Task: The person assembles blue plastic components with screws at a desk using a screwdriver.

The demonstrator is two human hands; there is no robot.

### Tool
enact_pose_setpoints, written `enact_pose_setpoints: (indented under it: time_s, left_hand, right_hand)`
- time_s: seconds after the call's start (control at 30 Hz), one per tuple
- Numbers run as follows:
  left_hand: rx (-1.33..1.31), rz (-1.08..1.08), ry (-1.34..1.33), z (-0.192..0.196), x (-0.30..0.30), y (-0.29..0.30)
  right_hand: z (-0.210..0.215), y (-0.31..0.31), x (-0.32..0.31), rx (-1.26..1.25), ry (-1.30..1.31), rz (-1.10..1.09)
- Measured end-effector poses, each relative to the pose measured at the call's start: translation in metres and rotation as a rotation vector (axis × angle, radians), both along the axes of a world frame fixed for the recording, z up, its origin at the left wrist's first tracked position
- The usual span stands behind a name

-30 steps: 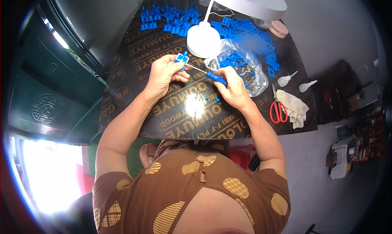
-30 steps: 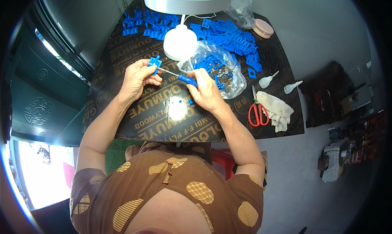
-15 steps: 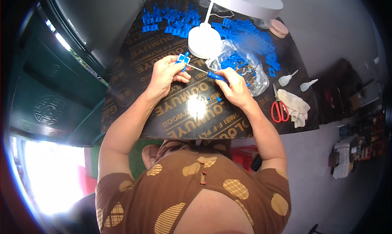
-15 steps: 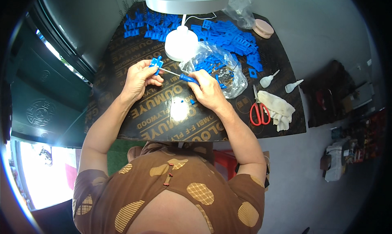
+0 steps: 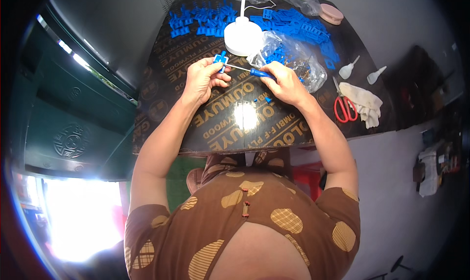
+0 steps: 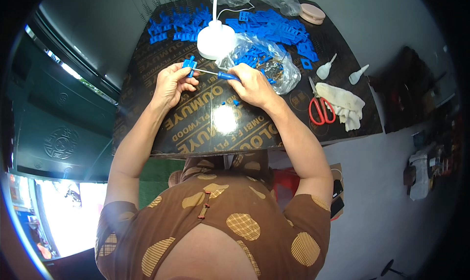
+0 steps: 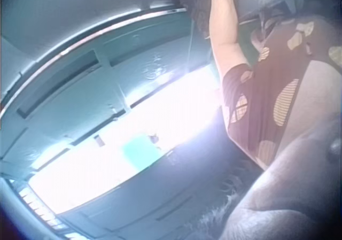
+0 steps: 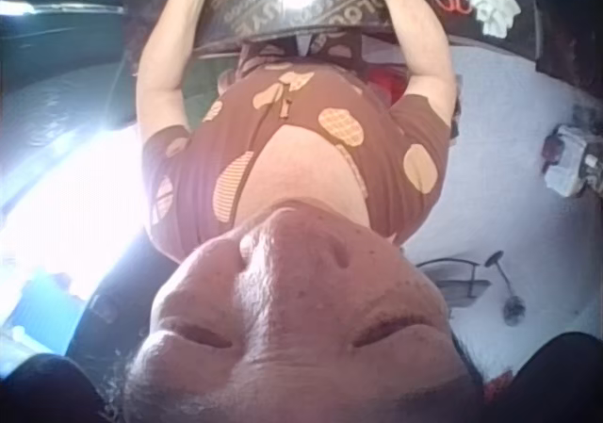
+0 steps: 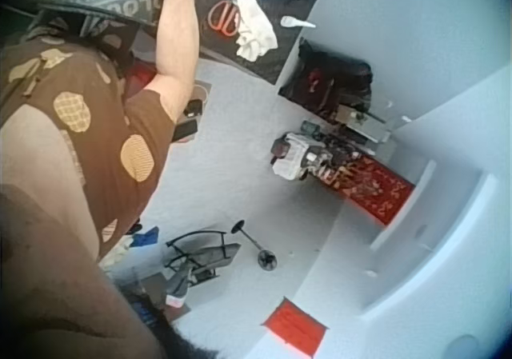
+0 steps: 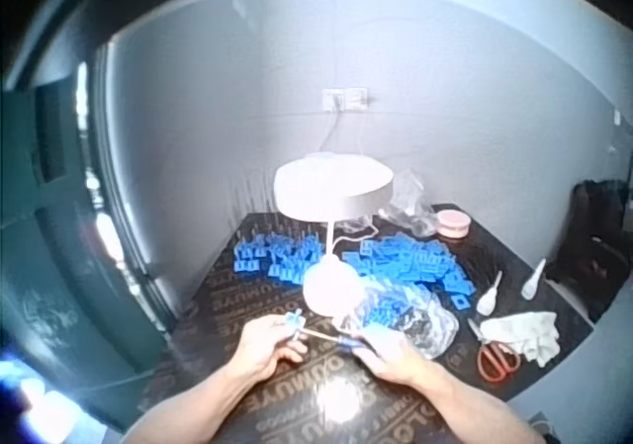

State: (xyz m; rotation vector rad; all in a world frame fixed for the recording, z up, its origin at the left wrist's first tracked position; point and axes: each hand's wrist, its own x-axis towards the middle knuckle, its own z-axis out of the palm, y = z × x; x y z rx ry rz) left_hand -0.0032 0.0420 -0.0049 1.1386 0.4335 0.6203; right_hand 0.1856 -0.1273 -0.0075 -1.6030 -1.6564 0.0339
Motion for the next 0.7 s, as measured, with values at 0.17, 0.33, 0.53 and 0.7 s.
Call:
enact_pose_setpoints:
  time_s: [0.17,0.33,0.53,0.7]
  left_hand:
    - [0.007,-0.017,-0.012,-0.0003,0.0017,0.0004]
    - [-0.001,-0.042,-0.029,-0.0014,-0.0006,0.0013]
    - [-0.012,-0.056,-0.049,-0.0050,-0.0013,0.0017]
    - [-0.057,-0.047,-0.060,-0.0059,0.0003,-0.0007]
  right_hand:
    - [-0.0010,-0.0009,0.0019,0.017,-0.021,-0.004]
    - [-0.0023,-0.0002,0.0009,0.017,-0.024,0.007]
    - [-0.0013,-0.0003,0.0008,0.021,-0.037,0.021]
    - [0.0009,-0.0033,-0.0020,-0.010,-0.042,0.005]
